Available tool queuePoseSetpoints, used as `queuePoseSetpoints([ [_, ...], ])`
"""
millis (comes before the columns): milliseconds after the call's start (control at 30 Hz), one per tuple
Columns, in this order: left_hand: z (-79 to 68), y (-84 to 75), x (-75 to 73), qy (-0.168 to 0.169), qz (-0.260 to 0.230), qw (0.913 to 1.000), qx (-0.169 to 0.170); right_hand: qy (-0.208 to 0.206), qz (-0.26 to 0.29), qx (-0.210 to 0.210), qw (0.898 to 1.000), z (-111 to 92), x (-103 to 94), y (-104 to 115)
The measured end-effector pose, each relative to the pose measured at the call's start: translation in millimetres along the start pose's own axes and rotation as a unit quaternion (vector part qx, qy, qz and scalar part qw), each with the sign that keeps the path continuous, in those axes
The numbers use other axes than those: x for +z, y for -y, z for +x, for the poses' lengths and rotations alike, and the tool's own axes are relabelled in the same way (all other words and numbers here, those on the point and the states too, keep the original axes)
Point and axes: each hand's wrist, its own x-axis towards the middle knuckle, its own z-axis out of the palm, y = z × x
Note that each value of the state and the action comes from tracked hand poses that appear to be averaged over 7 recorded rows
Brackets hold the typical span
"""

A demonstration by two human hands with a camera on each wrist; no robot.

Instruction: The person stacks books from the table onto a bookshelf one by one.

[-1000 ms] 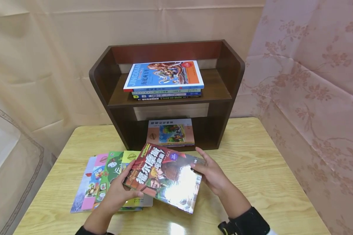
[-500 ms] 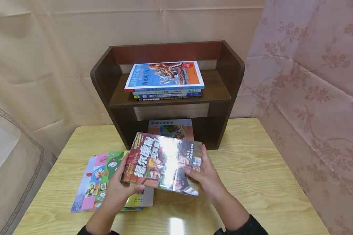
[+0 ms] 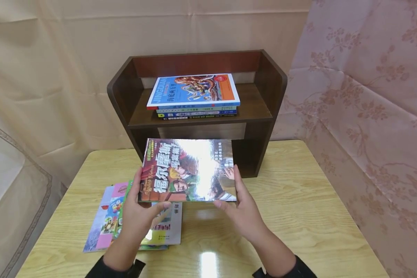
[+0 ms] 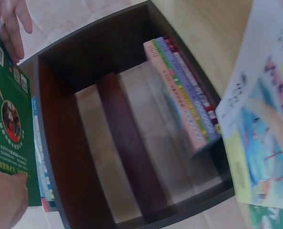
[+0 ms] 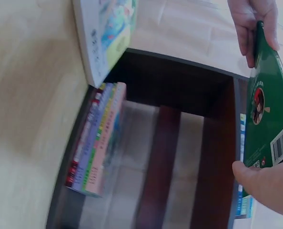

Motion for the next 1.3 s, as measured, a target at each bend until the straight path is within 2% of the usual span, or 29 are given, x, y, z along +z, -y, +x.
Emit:
queuePoseSetpoints([
  [167,5.4,-13.2,3.5,0.002,-0.009,0.9998,0.015,-0.021,-0.037,-0.031,0.999,4.5,-3.9,11.3],
  [400,18.9,-32.0,9.1,0.001,0.004,0.9973,0.073,-0.067,-0.075,-0.032,0.994,15.9,-10.3,30.3],
  [533,31.1,-45.1,11.1,0.000,0.001,0.9960,0.089,-0.078,-0.071,-0.039,0.994,27.9,-16.1,42.9],
  [800,51.7,-68.8,16.1,0.007,-0.010,0.9972,0.074,-0.081,-0.052,-0.045,0.994,48.6,-25.7,61.3],
  [1000,65.3,-72.5,18.8,0.001,0.001,0.9969,0.078,-0.082,-0.021,-0.043,0.995,61.5,-30.0,69.2],
  [1300,81.1,-76.3,24.2,-0.008,0.001,0.9981,0.061,-0.119,-0.038,-0.001,0.992,79.4,-29.2,72.1],
])
